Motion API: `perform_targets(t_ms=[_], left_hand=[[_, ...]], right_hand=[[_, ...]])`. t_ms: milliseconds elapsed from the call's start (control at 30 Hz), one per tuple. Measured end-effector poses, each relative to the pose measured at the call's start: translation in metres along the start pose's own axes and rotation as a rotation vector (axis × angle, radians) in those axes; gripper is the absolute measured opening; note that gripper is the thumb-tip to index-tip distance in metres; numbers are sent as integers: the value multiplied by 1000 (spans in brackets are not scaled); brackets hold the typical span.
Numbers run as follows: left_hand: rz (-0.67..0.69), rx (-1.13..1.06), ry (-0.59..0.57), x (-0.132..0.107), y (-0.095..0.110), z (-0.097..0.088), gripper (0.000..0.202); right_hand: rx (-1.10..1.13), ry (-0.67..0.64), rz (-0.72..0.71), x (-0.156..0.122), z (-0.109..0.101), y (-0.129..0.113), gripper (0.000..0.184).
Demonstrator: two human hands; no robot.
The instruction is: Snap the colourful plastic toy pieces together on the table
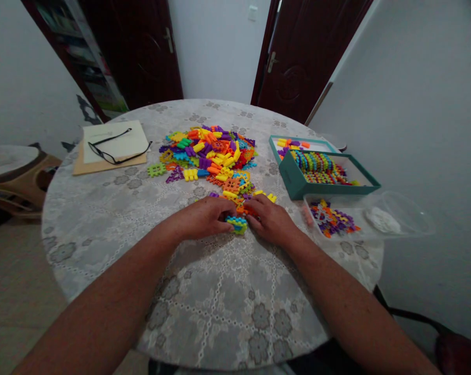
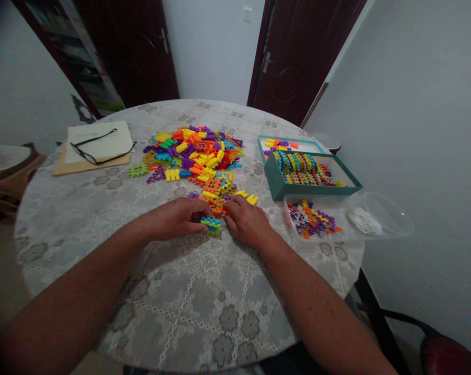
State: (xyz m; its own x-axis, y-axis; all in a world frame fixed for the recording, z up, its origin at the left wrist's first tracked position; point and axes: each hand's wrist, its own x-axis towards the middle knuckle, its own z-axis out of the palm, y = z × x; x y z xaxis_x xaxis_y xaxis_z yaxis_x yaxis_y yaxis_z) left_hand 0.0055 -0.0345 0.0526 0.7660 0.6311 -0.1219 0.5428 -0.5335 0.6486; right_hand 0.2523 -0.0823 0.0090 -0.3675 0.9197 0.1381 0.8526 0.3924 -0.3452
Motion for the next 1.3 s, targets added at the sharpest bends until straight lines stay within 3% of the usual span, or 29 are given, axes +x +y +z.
perform_targets(t_ms=[167, 300, 400, 467, 633, 767, 967, 1167, 1233, 1300], left_hand=[[34, 15, -44, -1, 2, -1, 14], [59, 20, -34, -2, 2, -1, 11], [57, -28, 19, -2, 1, -2, 15], [12, -100, 151, -1, -2, -5, 22], [-139, -286, 639, 9, -21, -8, 34], [-221, -358, 834, 20, -45, -3, 31], [-300, -398, 870, 33, -70, 9, 32], [-304, -385, 856, 34, -73, 10, 30], [-300, -388, 861, 34, -71, 9, 29], [-296, -376, 861, 33, -69, 9, 28]], right_hand=[[8, 118, 71, 1, -5, 11, 23], [65, 320, 254, -1, -17, 24, 39], [32, 336, 353, -2, -23, 30, 38], [17, 302, 372, -1, -23, 30, 33], [-49, 220, 391, 1, -16, 29, 28], [-88, 212, 398, 2, -11, 34, 28], [-23, 239, 361, 0, -12, 40, 33], [48, 405, 334, -2, -28, 37, 32], [62, 351, 333, -5, -35, 36, 30], [65, 216, 314, -9, -41, 36, 30]])
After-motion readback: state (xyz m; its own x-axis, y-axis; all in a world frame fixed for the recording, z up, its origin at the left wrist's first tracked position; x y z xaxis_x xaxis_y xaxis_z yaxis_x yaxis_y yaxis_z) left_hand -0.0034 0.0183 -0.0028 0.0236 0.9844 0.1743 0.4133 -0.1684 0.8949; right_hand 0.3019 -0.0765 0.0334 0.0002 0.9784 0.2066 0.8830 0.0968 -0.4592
